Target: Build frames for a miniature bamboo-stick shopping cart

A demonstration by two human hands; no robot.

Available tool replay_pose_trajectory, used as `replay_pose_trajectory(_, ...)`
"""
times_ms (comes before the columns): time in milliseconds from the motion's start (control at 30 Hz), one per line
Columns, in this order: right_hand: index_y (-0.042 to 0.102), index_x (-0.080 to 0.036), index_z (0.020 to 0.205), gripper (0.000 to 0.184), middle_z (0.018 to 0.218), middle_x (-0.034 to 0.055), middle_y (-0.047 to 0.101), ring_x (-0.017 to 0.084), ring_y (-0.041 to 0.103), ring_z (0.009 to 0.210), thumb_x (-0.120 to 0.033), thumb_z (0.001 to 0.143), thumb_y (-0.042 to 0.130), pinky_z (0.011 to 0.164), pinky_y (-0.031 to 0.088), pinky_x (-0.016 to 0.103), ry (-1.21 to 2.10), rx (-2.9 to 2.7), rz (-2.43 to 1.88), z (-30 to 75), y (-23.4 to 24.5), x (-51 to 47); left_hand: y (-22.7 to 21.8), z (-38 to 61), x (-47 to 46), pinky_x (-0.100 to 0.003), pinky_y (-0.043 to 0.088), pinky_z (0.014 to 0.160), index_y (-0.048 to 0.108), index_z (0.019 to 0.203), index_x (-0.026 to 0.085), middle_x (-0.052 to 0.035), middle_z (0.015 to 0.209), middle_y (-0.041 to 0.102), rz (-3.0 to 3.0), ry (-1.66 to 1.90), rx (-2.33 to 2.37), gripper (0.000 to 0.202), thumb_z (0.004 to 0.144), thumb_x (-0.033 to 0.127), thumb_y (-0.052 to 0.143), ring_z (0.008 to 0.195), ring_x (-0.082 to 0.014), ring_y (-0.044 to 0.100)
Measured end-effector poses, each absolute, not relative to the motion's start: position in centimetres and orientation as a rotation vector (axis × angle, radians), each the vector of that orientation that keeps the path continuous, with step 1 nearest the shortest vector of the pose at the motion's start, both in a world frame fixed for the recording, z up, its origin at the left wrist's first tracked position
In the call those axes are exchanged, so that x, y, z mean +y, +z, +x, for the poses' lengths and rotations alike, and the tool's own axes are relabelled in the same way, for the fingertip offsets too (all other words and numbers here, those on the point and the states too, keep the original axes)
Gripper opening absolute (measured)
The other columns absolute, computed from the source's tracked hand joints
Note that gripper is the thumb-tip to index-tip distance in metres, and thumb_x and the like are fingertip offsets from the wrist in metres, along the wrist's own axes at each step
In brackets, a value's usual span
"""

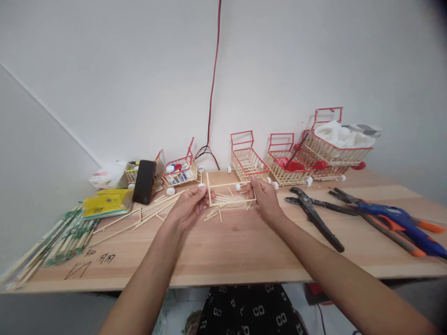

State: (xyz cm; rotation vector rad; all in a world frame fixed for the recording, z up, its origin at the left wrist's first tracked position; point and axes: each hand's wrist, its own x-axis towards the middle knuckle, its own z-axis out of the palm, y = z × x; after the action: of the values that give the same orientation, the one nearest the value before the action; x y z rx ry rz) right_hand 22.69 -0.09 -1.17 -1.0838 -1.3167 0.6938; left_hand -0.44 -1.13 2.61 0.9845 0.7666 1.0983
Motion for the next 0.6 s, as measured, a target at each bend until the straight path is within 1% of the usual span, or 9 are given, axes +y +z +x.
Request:
replay_pose_trajectory(233,0.058,-0.017,0.064,0.054,0.051,-0.0021,0.048,0.009,0.039,0.044,-0.062,0.09,0.043,0.042,0.028,0.022,0.716,-1.34,-1.057,22.57,-1.08,-0.32,2.75,-0.51,-1.48,-0.014,0.037,0.045,0.073,0.082,0.007,-0.0074,0.076,0.07,0.855,0.982,0.679,0.029,0.063,0.025,0.085,0.053,-0.0042,0.049)
replay_pose_trajectory(367,0.058,-0.017,0.064,0.054,0.05,-0.0023,0.047,0.01,0.039,0.043,-0.063,0.089,0.043,0.042,0.029,0.023,0.716,-1.342,-1.046,22.5,-0.97,-0.38,2.77,-0.36,-1.7,-0.015,0.036,0.046,0.071,0.078,0.009,-0.0048,0.074,0.067,0.8,0.969,0.632,0.026,0.061,0.023,0.085,0.055,-0.0049,0.049)
replay_pose_trajectory(433,0.057,-0.018,0.064,0.053,0.05,-0.0024,0.047,0.01,0.039,0.043,-0.062,0.089,0.042,0.043,0.03,0.023,0.705,-1.341,-1.04,22.46,-0.82,-0.5,2.72,-0.27,-1.71,-0.016,0.034,0.046,0.071,0.075,0.01,-0.004,0.073,0.066,0.824,0.976,0.633,0.026,0.06,0.025,0.085,0.057,-0.0057,0.049)
replay_pose_trajectory(500,0.057,-0.018,0.064,0.053,0.05,-0.0023,0.047,0.01,0.039,0.044,-0.062,0.09,0.042,0.043,0.03,0.023,0.689,-1.332,-1.037,22.41,-0.63,-0.66,2.69,-0.18,-1.67,-0.017,0.031,0.047,0.07,0.075,0.011,-0.0039,0.073,0.065,0.921,1.016,0.674,0.028,0.061,0.031,0.084,0.056,-0.0058,0.046)
replay_pose_trajectory(600,0.057,-0.018,0.064,0.053,0.051,-0.0019,0.048,0.011,0.04,0.045,-0.061,0.09,0.042,0.044,0.031,0.023,0.659,-1.322,-1.039,22.3,-0.42,-0.85,2.76,0.03,-1.72,-0.02,0.028,0.049,0.071,0.076,0.012,-0.0034,0.071,0.065,1.257,1.193,0.884,0.029,0.071,0.041,0.074,0.052,-0.0064,0.04)
